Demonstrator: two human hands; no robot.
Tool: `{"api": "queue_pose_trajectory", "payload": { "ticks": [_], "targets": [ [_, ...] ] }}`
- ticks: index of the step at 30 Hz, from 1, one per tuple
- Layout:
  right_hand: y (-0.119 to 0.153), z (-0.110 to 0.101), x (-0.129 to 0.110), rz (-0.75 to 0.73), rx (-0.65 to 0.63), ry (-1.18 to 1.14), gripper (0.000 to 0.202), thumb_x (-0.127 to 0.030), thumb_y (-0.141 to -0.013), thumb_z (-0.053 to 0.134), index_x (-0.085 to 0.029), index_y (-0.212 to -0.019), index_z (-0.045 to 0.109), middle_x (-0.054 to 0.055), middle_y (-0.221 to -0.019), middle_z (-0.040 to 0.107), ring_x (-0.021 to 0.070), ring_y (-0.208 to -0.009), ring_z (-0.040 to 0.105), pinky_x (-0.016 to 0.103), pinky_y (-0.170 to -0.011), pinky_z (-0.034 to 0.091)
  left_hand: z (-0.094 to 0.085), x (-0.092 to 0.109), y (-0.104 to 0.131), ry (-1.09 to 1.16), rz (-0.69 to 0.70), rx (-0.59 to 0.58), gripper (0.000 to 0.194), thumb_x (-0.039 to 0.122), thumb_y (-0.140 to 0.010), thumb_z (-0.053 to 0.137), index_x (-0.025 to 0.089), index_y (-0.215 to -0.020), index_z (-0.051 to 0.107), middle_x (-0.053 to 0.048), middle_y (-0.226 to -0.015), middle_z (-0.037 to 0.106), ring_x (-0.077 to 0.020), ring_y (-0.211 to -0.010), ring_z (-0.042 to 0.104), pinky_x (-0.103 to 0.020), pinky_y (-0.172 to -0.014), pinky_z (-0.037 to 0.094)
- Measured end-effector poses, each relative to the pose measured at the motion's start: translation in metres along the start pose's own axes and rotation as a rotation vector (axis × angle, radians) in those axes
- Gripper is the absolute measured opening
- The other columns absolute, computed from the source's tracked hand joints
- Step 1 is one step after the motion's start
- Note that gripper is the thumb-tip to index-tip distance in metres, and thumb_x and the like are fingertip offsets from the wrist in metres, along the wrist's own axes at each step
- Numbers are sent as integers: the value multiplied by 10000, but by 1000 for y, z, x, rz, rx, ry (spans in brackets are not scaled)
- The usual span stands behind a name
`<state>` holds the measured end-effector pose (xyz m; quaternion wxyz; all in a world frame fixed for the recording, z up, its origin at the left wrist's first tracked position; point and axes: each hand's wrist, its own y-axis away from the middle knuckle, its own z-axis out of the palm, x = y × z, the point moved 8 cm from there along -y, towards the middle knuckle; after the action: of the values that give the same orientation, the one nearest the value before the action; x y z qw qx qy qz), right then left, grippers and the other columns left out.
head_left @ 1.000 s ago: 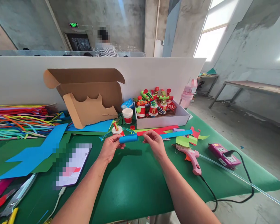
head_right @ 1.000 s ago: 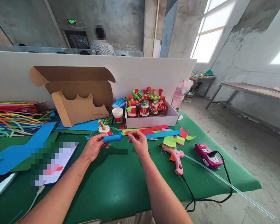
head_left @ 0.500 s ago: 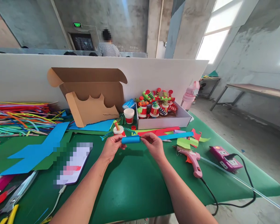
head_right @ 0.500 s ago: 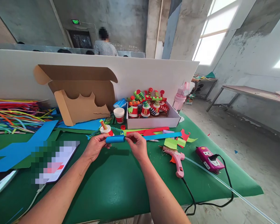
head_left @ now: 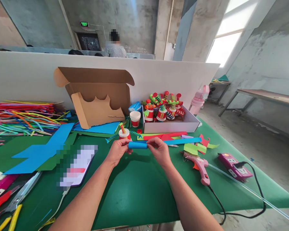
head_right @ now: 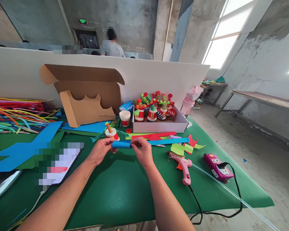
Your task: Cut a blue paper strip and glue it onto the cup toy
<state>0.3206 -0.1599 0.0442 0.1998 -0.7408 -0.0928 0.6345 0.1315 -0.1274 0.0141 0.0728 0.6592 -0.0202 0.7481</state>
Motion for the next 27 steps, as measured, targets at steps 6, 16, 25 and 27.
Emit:
{"api": "queue_pose_trajectory", "payload": {
  "ticks": [6, 16, 25, 27],
  "targets": [
    [0, 3, 11, 93, -30, -12, 132, -299, -672, 628, -213, -705, 723, 24, -682, 709, 185, -641, 629, 290, -623, 501, 1, -1, -1, -11, 7, -26, 333, 380, -490, 834, 145, -698, 722, 5, -550, 654, -123, -471, 576, -248, -469, 472],
    [-2, -6, 9, 65, 3, 54, 157, -331, -680, 640, -223, -705, 751, 34, -708, 746, 202, -656, 655, 294, -612, 512, 4, 9, -3, 11, 75, -137, 395, 480, -601, 811, 143, -790, 729, -16, -638, 685, -139, -551, 617, -277, -569, 522],
    [-3, -7, 8, 65, -21, 118, 151, -312, -691, 634, -229, -717, 757, 32, -715, 753, 209, -652, 660, 310, -613, 520, 0, 9, -5, -70, 115, -121, 308, 446, -667, 752, 160, -775, 720, -14, -660, 675, -139, -557, 598, -288, -582, 520],
    [-3, -7, 8, 60, -24, 122, 150, -311, -691, 630, -228, -716, 752, 35, -733, 757, 216, -675, 672, 317, -632, 527, 0, 10, -4, -77, 118, -113, 286, 427, -672, 746, 160, -773, 724, -14, -680, 677, -131, -559, 589, -286, -592, 521]
  ]
}}
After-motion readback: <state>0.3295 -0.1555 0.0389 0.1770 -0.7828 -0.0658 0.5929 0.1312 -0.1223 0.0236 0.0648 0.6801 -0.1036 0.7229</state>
